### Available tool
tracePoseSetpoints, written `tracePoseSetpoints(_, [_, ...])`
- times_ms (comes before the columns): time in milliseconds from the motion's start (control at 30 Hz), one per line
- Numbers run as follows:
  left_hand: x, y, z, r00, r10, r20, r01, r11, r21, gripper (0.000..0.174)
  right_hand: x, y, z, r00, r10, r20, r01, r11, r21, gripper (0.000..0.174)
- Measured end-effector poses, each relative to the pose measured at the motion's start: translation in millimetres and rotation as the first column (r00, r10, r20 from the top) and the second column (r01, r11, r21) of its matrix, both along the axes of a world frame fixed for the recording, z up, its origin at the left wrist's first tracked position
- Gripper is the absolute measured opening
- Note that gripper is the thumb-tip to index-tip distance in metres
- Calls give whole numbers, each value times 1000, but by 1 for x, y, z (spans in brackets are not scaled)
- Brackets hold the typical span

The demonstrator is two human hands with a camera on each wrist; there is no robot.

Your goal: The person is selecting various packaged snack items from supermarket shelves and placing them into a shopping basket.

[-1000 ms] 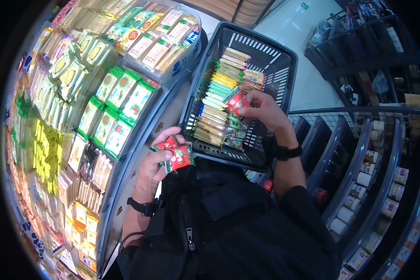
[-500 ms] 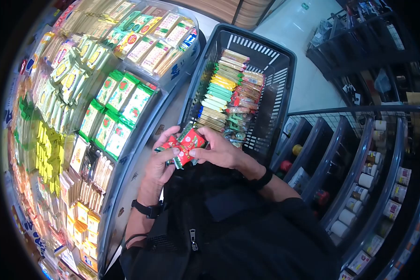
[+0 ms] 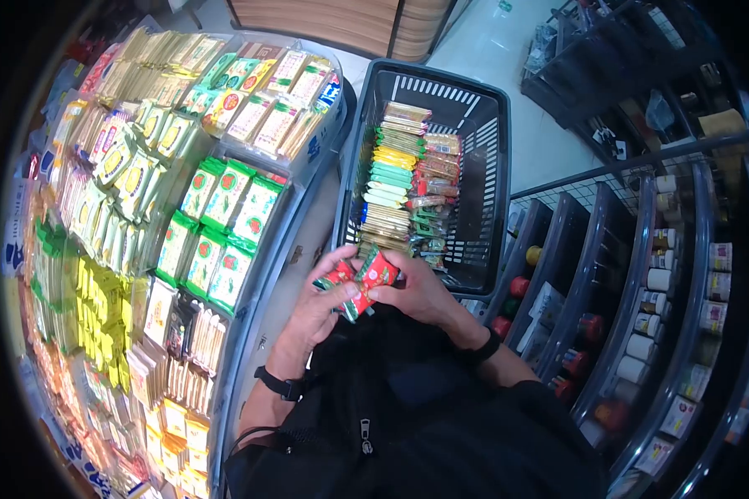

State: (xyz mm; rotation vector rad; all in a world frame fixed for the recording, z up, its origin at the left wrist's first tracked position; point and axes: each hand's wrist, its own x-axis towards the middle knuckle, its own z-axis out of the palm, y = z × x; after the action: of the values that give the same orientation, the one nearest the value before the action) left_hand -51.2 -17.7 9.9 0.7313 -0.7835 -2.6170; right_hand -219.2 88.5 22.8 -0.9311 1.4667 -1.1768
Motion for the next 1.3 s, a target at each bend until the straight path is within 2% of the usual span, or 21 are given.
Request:
tracePoseSetpoints(33, [2, 1, 1, 999, -47, 11, 46, 999, 20, 58, 0, 4, 2, 996, 21, -90, -20, 1000, 17, 40])
tracePoseSetpoints(67, [4, 1, 4, 997, -81, 19, 79, 991, 104, 59, 3, 7, 5, 993, 19, -116, -18, 1000, 16, 41])
tracePoseSetpoints(133, [7, -1, 9, 985, -166, 44, 158, 976, 147, 62, 9, 15, 11, 986, 22, -166, -19, 1000, 18, 43])
tracePoseSetpoints(233, [12, -1, -3, 968, -244, 54, 240, 968, 71, 62, 21, 29, 15, 986, 23, -162, -15, 999, 48, 46])
tracePoseSetpoints(333, [15, 3, -5, 970, -239, 38, 239, 971, 3, 55, 20, 32, 6, 982, 9, -190, -12, 1000, -12, 43])
tracePoseSetpoints(467, [11, 8, -3, 967, -247, -59, 252, 963, 92, 53, 5, 39, 8, 993, 98, 63, -102, 992, 79, 30])
tracePoseSetpoints(600, [-17, 27, -10, 968, -244, -55, 248, 966, 73, 51, -29, 51, 0, 979, 156, 133, -170, 979, 108, 31])
tracePoseSetpoints(667, [-37, 40, -17, 972, -233, -17, 234, 972, 25, 51, -53, 63, 1, 980, 187, -73, -186, 982, 11, 33])
tracePoseSetpoints(733, [-58, 58, -6, 975, -220, 5, 220, 975, 27, 54, -81, 78, 6, 975, 216, -61, -214, 976, 40, 33])
tracePoseSetpoints(800, [-75, 75, -9, 980, -198, 11, 198, 980, 19, 56, -114, 91, 0, 986, 150, -74, -151, 988, -8, 29])
tracePoseSetpoints(867, [-91, 91, -16, 992, -123, -34, 120, 990, -79, 55, -149, 104, 7, 999, 46, -19, -46, 998, -35, 27])
tracePoseSetpoints(900, [-93, 95, -21, 995, -87, -40, 81, 988, -130, 54, -167, 106, 9, 987, -81, 141, 69, 994, 84, 25])
tracePoseSetpoints(933, [-88, 102, -26, 998, -38, -40, 30, 985, -171, 53, -190, 113, -10, 986, -140, -91, 143, 990, 22, 24])
tracePoseSetpoints(967, [-86, 107, -22, 999, 17, 37, -10, 982, -187, 46, -207, 118, -1, 968, -197, -156, 220, 965, 145, 24])
tracePoseSetpoints(1000, [-89, 114, 0, 997, 70, 41, -67, 995, -68, 43, -221, 126, -12, 955, -291, -50, 295, 948, 118, 23])
tracePoseSetpoints(1033, [-84, 116, -3, 995, 81, 64, -76, 994, -81, 44, -236, 130, -30, 926, -372, 57, 366, 926, 93, 22])
tracePoseSetpoints(1067, [-74, 116, -25, 992, 112, 64, -101, 983, -154, 47, -248, 136, -42, 938, -345, 35, 340, 935, 97, 22])
tracePoseSetpoints(1100, [-67, 115, -20, 991, 111, 77, -108, 993, -46, 48, -254, 140, -51, 948, -317, 14, 314, 944, 98, 22])
tracePoseSetpoints(1167, [-60, 111, -13, 983, 114, 141, -114, 993, -10, 51, -246, 139, -66, 963, -205, 174, 181, 973, 144, 22])
tracePoseSetpoints(1233, [-52, 102, -10, 974, 77, 211, -70, 997, -38, 52, -231, 132, -69, 959, -167, 229, 125, 974, 187, 25])
tracePoseSetpoints(1300, [-53, 94, -12, 963, 33, 269, -14, 997, -72, 53, -215, 121, -64, 944, -211, 254, 150, 959, 240, 25])
